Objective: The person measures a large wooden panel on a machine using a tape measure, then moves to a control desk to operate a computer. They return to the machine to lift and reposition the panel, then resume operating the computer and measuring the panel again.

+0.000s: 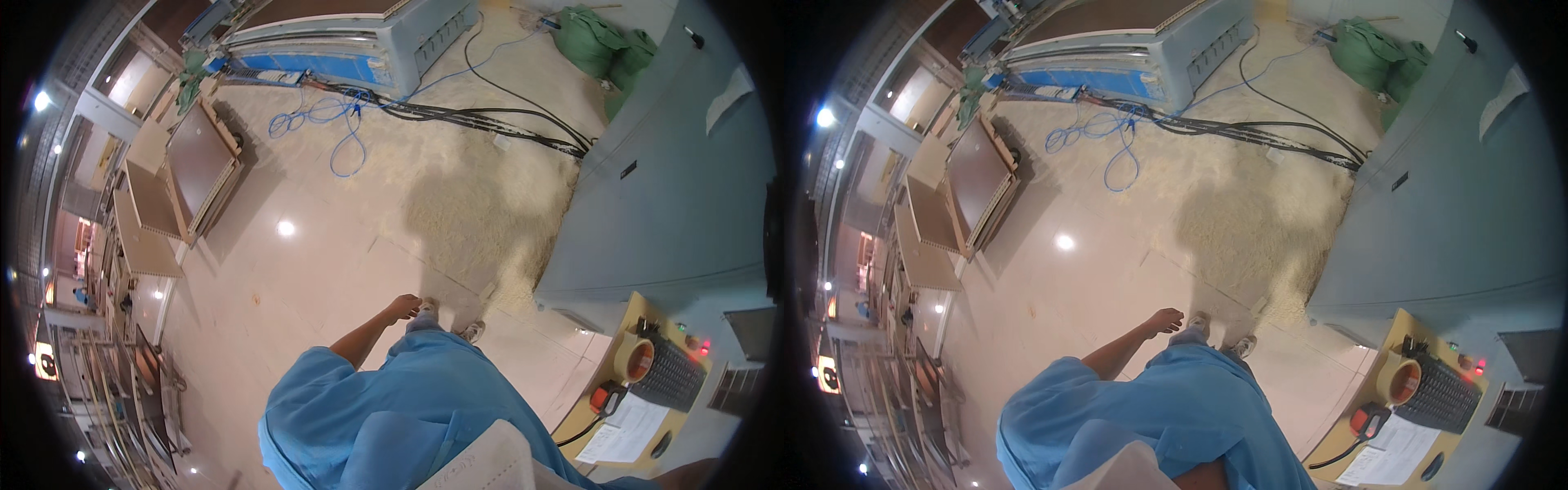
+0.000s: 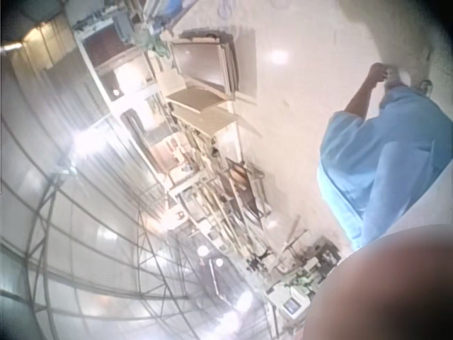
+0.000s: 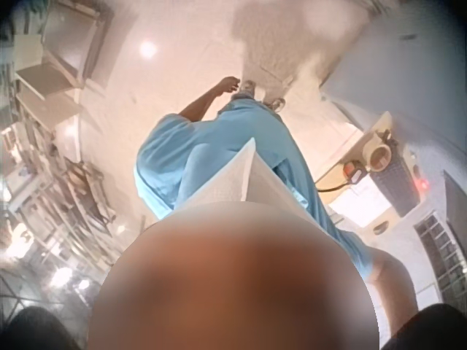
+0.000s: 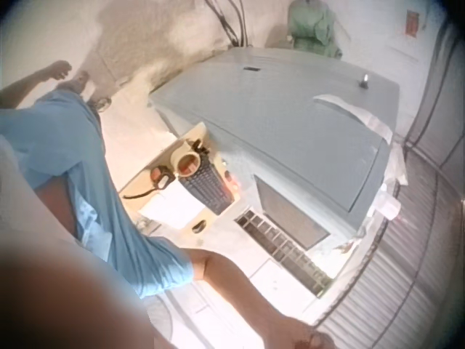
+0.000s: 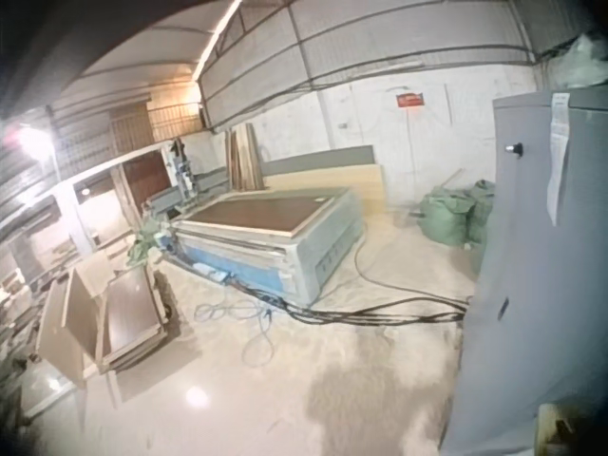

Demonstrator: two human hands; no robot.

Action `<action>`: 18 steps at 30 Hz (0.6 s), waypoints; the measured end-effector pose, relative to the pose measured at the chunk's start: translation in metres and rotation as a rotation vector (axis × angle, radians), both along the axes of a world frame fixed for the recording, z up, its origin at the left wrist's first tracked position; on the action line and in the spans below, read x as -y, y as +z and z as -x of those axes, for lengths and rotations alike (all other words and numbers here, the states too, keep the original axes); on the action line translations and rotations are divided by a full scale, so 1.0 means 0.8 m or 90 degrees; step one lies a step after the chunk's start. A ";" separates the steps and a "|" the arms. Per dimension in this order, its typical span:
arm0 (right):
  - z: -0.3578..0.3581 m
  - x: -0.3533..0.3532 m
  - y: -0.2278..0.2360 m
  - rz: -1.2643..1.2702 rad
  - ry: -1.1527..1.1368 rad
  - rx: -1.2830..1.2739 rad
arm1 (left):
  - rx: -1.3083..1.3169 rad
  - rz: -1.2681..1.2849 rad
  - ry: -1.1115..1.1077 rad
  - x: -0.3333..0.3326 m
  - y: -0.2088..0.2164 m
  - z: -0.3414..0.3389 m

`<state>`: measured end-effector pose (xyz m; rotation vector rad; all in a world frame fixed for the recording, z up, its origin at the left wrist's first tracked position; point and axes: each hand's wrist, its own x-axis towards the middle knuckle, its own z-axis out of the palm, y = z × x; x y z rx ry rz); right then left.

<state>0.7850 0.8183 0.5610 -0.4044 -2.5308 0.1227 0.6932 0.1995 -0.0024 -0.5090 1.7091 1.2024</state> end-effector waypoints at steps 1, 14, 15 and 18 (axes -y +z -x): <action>-0.002 0.015 -0.004 0.007 0.001 -0.001 | -0.009 0.001 0.002 0.008 0.000 0.009; -0.025 0.202 -0.012 0.086 -0.084 -0.024 | 0.021 -0.020 0.120 0.209 -0.038 0.045; -0.022 0.221 -0.018 0.111 -0.055 -0.027 | 0.053 0.024 0.118 0.223 -0.043 0.038; -0.016 0.278 -0.040 0.218 0.028 0.011 | 0.070 0.105 0.075 0.254 -0.052 0.034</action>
